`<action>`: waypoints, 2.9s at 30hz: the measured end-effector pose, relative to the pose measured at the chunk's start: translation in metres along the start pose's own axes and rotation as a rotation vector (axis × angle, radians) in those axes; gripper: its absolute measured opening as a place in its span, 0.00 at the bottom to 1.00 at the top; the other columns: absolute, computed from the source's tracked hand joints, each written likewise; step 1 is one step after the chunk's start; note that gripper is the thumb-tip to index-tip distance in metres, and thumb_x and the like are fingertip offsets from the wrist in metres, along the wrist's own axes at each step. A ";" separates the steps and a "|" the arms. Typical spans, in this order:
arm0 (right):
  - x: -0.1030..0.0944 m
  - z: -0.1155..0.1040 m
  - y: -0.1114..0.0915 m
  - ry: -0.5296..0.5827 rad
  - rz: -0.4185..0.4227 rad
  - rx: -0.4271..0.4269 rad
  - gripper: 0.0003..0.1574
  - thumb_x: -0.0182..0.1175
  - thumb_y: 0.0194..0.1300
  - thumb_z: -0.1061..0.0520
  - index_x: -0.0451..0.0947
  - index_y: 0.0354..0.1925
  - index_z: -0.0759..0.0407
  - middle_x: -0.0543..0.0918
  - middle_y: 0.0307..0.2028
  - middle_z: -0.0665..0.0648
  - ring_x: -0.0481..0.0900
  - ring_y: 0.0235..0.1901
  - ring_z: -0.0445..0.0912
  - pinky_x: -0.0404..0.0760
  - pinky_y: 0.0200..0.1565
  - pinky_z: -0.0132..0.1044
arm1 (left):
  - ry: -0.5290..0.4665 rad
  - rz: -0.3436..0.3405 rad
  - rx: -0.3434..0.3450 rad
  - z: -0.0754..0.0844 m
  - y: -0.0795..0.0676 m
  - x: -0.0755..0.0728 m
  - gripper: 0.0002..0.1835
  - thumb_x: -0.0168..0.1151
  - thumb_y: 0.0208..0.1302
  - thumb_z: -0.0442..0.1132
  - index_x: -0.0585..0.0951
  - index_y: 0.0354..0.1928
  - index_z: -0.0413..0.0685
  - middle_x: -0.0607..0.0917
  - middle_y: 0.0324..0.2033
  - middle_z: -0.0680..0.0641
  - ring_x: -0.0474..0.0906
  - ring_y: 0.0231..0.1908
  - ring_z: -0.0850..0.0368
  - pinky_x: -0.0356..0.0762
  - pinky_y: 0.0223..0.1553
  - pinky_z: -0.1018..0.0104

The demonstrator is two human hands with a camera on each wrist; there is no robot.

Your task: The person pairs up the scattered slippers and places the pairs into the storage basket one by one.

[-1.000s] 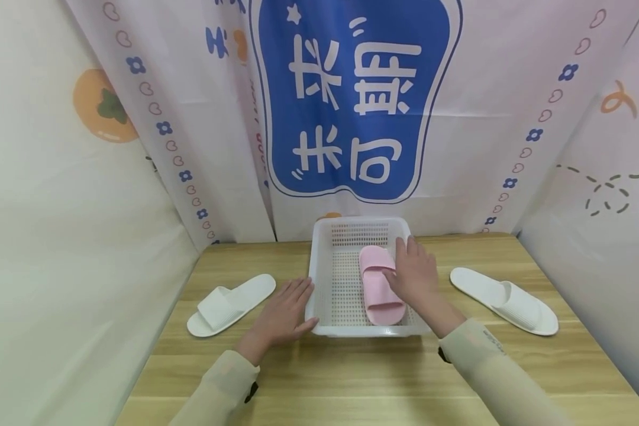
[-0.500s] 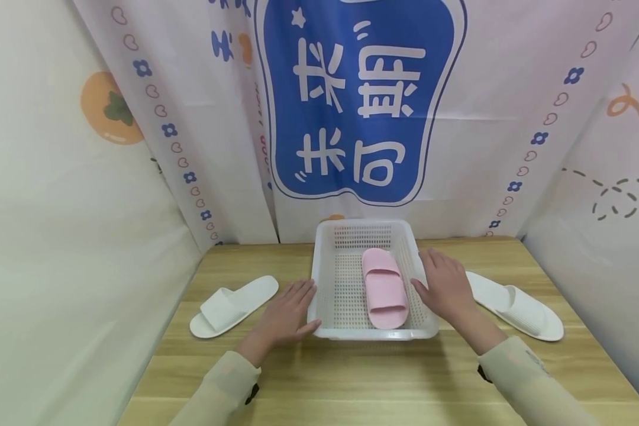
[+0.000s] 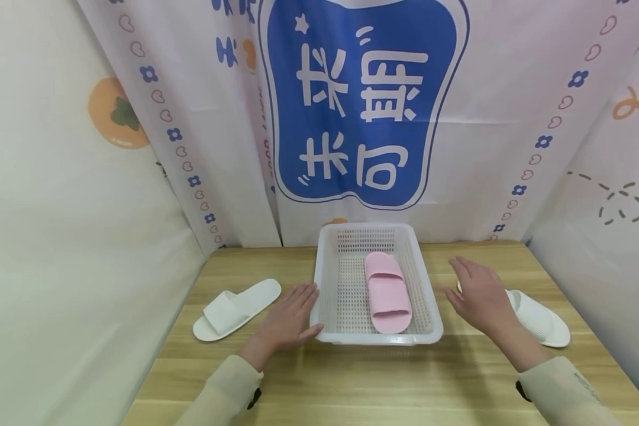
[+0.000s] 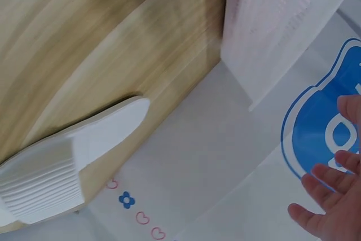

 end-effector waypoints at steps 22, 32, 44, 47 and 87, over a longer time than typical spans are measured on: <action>-0.011 0.082 -0.055 0.089 -0.017 0.046 0.40 0.70 0.51 0.51 0.71 0.56 0.74 0.76 0.51 0.74 0.72 0.50 0.70 0.69 0.49 0.63 | -0.026 0.178 -0.155 -0.057 -0.032 -0.003 0.43 0.53 0.66 0.64 0.65 0.68 0.34 0.69 0.65 0.37 0.62 0.66 0.41 0.58 0.65 0.43; -0.003 0.113 -0.084 0.090 -0.174 0.212 0.43 0.71 0.54 0.47 0.68 0.57 0.74 0.72 0.52 0.77 0.68 0.50 0.72 0.65 0.49 0.66 | -0.068 0.151 -0.317 -0.090 -0.064 0.012 0.43 0.54 0.66 0.61 0.64 0.68 0.31 0.67 0.66 0.33 0.60 0.66 0.37 0.57 0.65 0.41; 0.013 0.136 -0.106 0.092 -0.224 0.269 0.53 0.75 0.46 0.43 0.65 0.57 0.75 0.72 0.51 0.78 0.70 0.45 0.75 0.67 0.42 0.69 | -0.064 0.186 -0.431 -0.123 -0.091 0.029 0.45 0.63 0.58 0.63 0.68 0.63 0.31 0.68 0.63 0.30 0.62 0.63 0.33 0.61 0.60 0.35; 0.016 0.139 -0.109 0.101 -0.231 0.278 0.55 0.76 0.43 0.43 0.64 0.58 0.75 0.72 0.51 0.79 0.71 0.44 0.75 0.68 0.40 0.69 | -0.075 0.176 -0.464 -0.130 -0.097 0.033 0.47 0.64 0.56 0.63 0.67 0.64 0.31 0.66 0.63 0.28 0.61 0.63 0.32 0.60 0.60 0.35; 0.042 0.151 -0.136 0.222 -0.371 0.422 0.66 0.78 0.41 0.42 0.56 0.62 0.79 0.68 0.50 0.82 0.70 0.45 0.74 0.69 0.43 0.68 | -0.199 0.066 -0.682 -0.158 -0.108 0.065 0.70 0.77 0.34 0.66 0.54 0.69 0.24 0.64 0.62 0.23 0.61 0.60 0.26 0.63 0.56 0.32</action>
Point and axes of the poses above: each hand's wrist, its own y-axis towards the middle knuckle, its own x-axis out of the palm, z = x × y, the point moved 2 cm from there along y, towards the middle knuckle
